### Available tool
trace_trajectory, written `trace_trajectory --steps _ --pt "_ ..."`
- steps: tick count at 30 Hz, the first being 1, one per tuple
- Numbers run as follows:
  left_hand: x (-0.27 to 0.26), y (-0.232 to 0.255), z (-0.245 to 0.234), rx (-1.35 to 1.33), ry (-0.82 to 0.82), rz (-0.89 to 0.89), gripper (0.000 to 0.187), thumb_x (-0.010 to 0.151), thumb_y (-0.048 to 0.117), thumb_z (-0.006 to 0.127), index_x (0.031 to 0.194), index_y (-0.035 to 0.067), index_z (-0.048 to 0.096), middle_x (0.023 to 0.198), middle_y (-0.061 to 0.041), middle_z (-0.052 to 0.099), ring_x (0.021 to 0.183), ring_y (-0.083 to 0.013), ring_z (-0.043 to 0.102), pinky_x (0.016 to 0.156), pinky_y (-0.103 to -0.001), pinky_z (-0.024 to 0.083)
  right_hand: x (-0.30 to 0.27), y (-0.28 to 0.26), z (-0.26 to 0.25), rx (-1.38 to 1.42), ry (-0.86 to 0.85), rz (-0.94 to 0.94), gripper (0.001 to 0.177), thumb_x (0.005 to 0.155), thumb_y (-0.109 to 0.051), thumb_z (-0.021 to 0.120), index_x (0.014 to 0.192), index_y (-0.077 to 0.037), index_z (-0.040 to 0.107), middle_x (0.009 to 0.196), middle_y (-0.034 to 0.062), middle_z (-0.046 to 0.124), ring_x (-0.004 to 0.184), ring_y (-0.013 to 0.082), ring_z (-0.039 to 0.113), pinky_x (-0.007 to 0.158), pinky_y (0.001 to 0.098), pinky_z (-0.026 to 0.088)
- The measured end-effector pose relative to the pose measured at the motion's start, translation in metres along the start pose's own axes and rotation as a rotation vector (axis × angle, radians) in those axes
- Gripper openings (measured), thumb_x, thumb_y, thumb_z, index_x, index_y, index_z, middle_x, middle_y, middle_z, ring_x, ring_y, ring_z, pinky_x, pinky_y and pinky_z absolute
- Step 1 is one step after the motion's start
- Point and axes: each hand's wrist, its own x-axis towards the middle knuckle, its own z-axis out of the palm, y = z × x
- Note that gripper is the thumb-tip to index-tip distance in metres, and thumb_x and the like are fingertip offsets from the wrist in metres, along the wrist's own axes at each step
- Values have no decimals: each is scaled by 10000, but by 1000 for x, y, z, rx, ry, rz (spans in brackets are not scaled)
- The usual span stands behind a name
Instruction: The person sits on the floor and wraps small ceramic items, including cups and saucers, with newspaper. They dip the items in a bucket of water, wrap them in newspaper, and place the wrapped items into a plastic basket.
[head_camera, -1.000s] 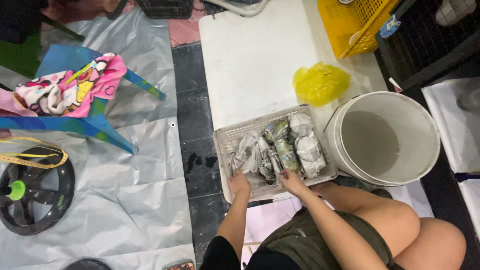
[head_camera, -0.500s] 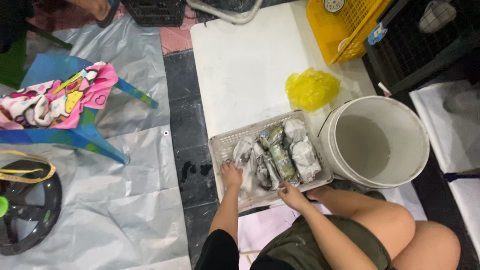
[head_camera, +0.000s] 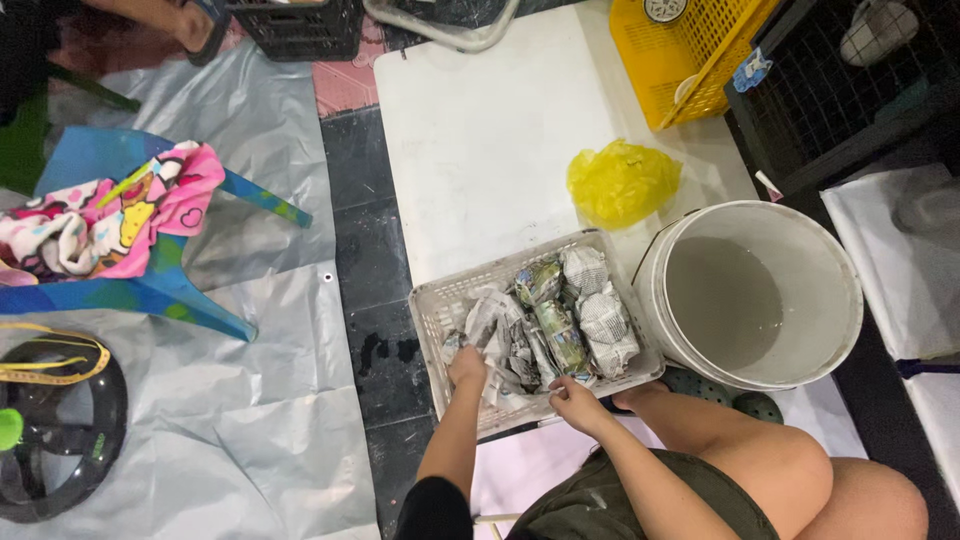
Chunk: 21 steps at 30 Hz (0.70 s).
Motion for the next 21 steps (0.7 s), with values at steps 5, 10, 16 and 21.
trace_trajectory --steps 5,10,16,21 --pt "-8 -13 -12 -767 -12 255 256 919 195 676 1132 52 672 1061 -235 750 942 -402 733 805 -459 582 -1 -3 4 -20 6 13 357 891 -234 650 1203 -62 632 862 81 744 764 181 696 717 332 554" --pt "-16 -30 -15 178 357 322 448 899 229 649 1329 114 597 1325 -171 648 1277 -330 603 1062 -472 469 -10 -2 3 -87 19 23 347 905 -249 643 1198 -64 626 855 108 729 770 226 691 720 362 551" --pt "-13 -7 18 720 -129 37 853 934 390 620 1623 40 257 1552 -195 443 1420 -332 445 1115 -516 316 -18 1 7 -237 66 -66 369 877 -261 676 1196 -77 642 922 159 759 866 283 729 805 386 565" --pt "-8 -22 44 43 -120 -51 436 1105 371 442 1429 155 640 1440 -197 687 1298 -365 664 1038 -493 517 -27 -13 0 -177 84 -94 377 865 -246 647 1205 -84 620 981 154 778 916 309 736 849 406 564"
